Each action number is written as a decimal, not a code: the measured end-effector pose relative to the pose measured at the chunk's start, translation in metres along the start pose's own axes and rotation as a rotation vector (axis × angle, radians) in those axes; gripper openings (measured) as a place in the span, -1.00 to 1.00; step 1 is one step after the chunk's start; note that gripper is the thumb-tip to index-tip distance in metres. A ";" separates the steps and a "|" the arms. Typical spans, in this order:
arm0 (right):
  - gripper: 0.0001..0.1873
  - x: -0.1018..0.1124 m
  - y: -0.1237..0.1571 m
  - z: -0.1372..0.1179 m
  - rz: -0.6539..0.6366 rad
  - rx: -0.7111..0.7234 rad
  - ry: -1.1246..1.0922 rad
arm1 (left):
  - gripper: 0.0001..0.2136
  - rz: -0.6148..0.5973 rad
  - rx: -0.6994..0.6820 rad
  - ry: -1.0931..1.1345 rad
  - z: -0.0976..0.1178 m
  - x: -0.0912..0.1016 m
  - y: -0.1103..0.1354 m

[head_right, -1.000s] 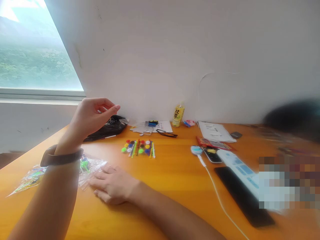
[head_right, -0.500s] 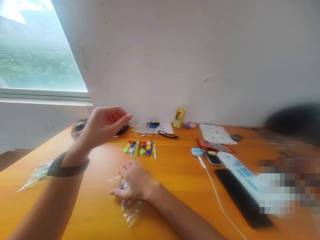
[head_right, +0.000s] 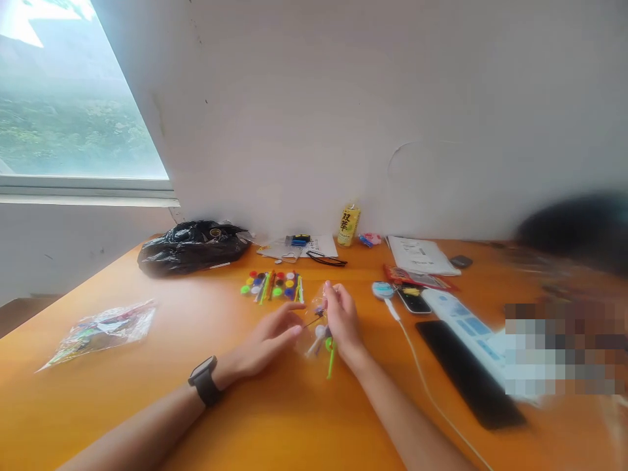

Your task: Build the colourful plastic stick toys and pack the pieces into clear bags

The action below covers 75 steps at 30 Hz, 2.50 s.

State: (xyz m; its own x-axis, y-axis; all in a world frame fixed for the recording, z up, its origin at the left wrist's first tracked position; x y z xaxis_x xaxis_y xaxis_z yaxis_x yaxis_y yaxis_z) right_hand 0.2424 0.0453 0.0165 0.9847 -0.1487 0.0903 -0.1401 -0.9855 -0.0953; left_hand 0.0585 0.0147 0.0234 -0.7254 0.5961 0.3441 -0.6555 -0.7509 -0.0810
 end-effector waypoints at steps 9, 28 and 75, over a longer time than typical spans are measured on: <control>-0.51 -0.002 0.010 0.000 0.077 0.087 -0.067 | -0.55 -0.254 -0.030 0.228 0.015 -0.003 0.003; -0.63 0.016 0.001 -0.008 0.192 0.146 -0.181 | -0.63 0.103 0.003 0.094 0.000 0.003 -0.002; -0.72 -0.070 -0.047 -0.101 -0.359 0.503 0.570 | -0.56 0.055 -0.246 -0.203 0.003 -0.011 0.001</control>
State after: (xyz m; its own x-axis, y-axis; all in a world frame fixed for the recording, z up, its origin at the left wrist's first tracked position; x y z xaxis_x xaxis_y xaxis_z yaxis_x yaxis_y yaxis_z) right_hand 0.1693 0.0941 0.1151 0.7388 0.0158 0.6737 0.3680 -0.8470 -0.3837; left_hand 0.0662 0.0066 0.0224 -0.7206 0.4691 0.5105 -0.6655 -0.6745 -0.3196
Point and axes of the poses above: each hand's wrist, its own y-axis away from the middle knuckle, its own x-axis out of the back of the hand, z = x × y, the point moved 5 cm from there along -y, towards the middle knuckle, and after that the axes turned 8 degrees about -z, right-handed, at the moved point
